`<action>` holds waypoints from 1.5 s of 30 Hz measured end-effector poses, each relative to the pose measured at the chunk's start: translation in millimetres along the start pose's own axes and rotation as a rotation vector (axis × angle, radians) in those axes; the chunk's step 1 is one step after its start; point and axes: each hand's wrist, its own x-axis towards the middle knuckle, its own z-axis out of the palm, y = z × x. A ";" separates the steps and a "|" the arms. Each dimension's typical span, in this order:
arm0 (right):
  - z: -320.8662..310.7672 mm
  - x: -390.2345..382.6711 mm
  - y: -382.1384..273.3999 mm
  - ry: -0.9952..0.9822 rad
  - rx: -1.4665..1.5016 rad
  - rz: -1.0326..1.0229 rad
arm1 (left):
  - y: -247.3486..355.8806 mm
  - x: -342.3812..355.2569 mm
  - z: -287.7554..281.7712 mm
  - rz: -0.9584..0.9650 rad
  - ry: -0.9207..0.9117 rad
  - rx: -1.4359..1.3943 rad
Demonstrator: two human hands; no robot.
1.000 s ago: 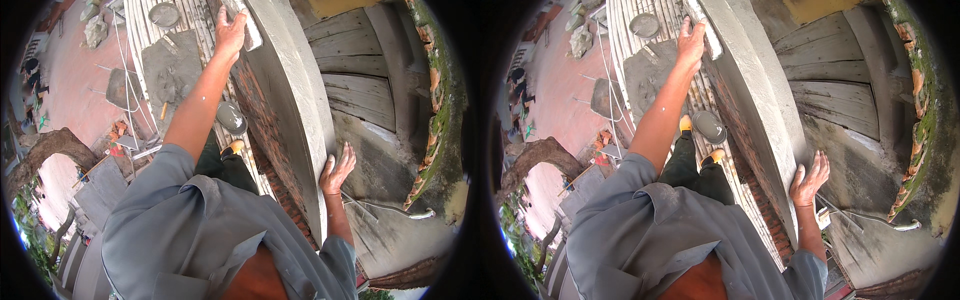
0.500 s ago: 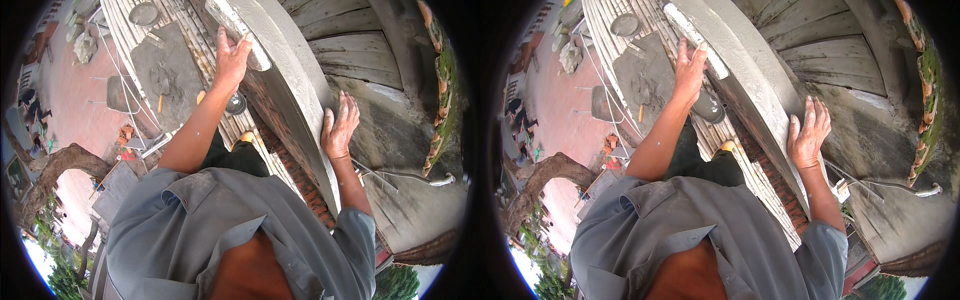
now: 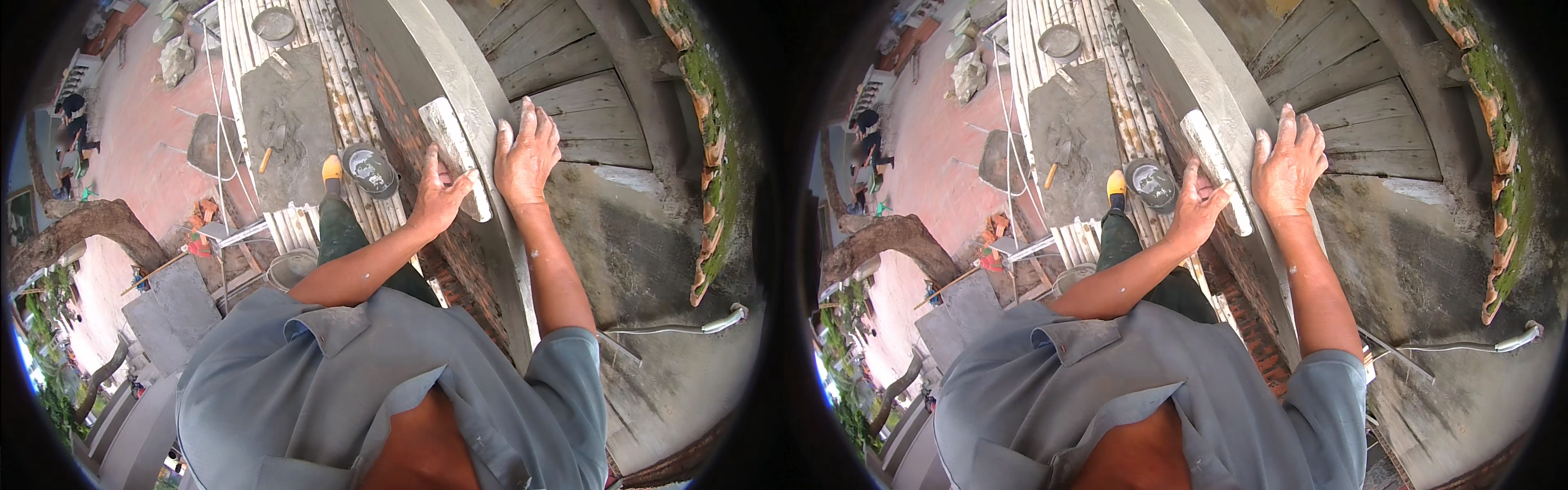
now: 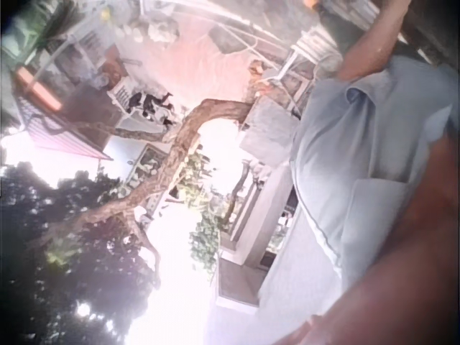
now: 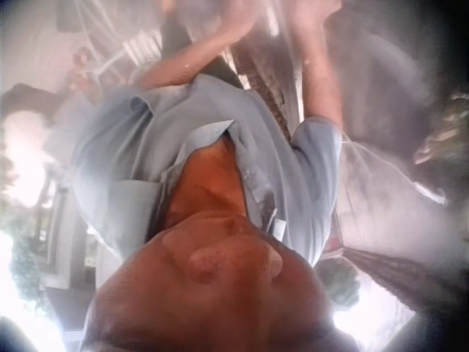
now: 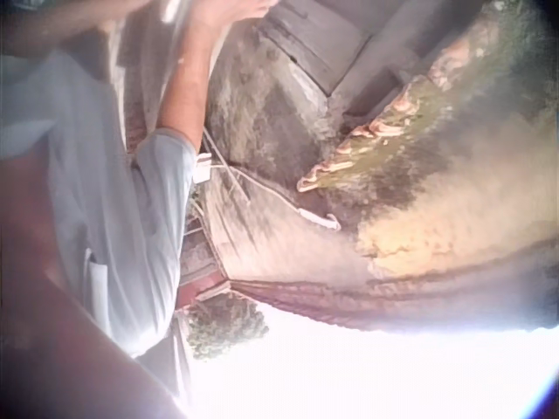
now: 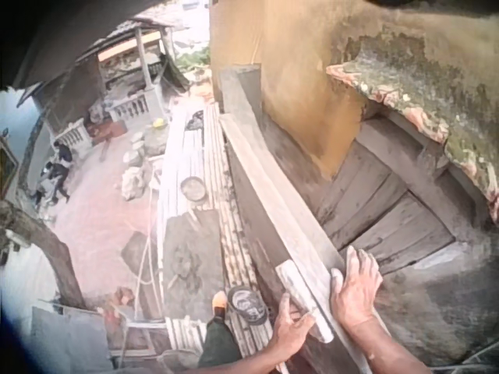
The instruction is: The person scoops wet cement with a trowel and applies it to a brick wall, then smooths the surface with a float. The person repeats this process along the wall, occasionally scraping excess cement from the float back onto the trowel.
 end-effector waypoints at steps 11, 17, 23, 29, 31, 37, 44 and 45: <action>-2.2 -3.0 1.2 -0.020 0.013 0.038 | 92.5 138.4 -50.4 0.127 0.265 0.018; 0.3 -4.6 2.8 -0.010 0.006 0.039 | 105.3 173.7 -82.1 0.031 0.153 0.031; 9.1 -5.3 8.6 0.036 0.008 0.006 | 10.3 12.0 -2.1 -0.076 0.010 -0.072; 12.5 -8.7 11.5 0.045 0.021 0.004 | -3.9 -60.6 32.5 -0.298 0.002 -0.198; 9.3 -9.2 9.5 0.047 0.016 0.003 | 12.4 -12.5 11.7 -0.177 0.073 -0.139; -7.7 -11.1 0.9 0.101 0.016 -0.023 | 37.5 73.1 -44.4 -0.114 0.019 -0.085; -1.3 -13.5 6.5 0.144 -0.079 -0.002 | -39.1 -105.0 49.3 -0.545 -0.263 -0.008; 1.7 -12.9 7.8 0.114 -0.049 0.003 | -46.5 -132.2 62.8 -0.615 -0.333 -0.096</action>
